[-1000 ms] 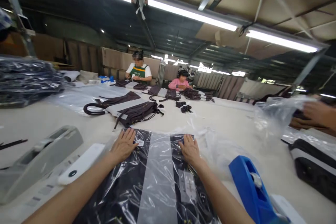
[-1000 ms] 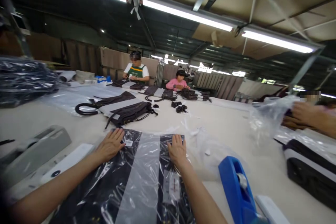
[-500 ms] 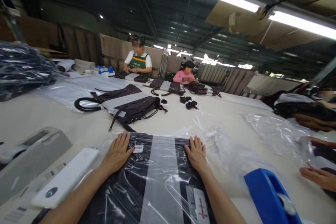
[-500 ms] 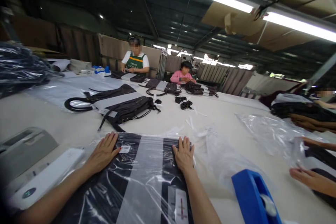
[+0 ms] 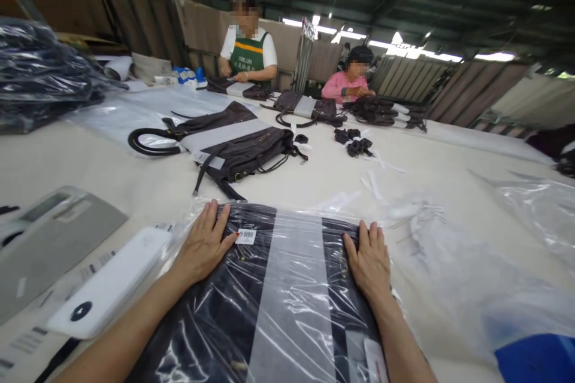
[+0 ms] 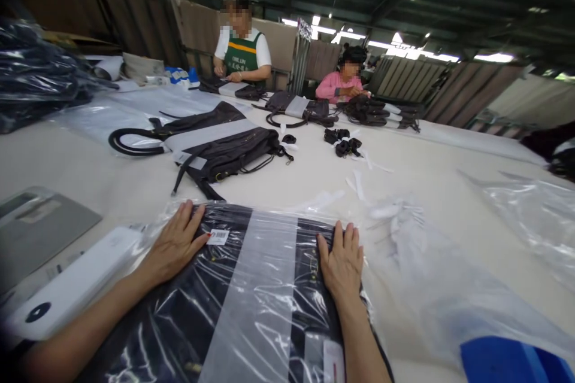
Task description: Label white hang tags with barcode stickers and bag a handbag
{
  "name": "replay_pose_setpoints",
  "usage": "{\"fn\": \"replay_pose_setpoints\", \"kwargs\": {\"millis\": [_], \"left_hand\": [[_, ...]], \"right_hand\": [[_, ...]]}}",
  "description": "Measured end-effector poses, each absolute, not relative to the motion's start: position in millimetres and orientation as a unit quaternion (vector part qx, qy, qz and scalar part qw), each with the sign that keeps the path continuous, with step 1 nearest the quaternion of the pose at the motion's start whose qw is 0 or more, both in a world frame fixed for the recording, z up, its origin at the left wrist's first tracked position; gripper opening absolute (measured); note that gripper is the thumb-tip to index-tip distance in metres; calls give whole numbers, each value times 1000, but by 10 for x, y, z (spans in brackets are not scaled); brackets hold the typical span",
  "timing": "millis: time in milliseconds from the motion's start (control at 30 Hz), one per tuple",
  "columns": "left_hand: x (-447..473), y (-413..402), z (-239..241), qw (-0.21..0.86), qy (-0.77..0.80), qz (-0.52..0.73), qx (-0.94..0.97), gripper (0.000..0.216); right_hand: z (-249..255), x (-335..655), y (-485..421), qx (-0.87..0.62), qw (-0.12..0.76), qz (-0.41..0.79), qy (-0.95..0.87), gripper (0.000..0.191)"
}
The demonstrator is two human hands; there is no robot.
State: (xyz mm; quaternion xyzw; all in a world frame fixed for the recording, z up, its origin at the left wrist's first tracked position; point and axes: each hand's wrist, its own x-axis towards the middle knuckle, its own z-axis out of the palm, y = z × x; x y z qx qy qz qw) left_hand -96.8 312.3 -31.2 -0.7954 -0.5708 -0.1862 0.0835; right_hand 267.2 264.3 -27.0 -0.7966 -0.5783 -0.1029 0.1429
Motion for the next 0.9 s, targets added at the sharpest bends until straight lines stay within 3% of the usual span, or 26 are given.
{"fn": "replay_pose_setpoints", "kwargs": {"millis": [300,433,567,700,900], "left_hand": [[-924,3141,-297,24,-602,-172,-779,66],[-944,3177,9,-44,-609,-130,-781,66],[-950,2982,376,-38,-602,-139,-785,71],[-1061,2272,441,-40,-596,-153,-787,70],[-1774,558,85,-47,-592,-178,-785,69]], "right_hand": [[-328,2810,2749,-771,191,38,-607,68],[85,2923,2721,-727,221,82,-645,45],[565,3063,2433,-724,246,79,-640,46],[609,3140,1652,-727,226,118,-638,54],[3,3235,-179,-740,193,119,-633,72]]}}
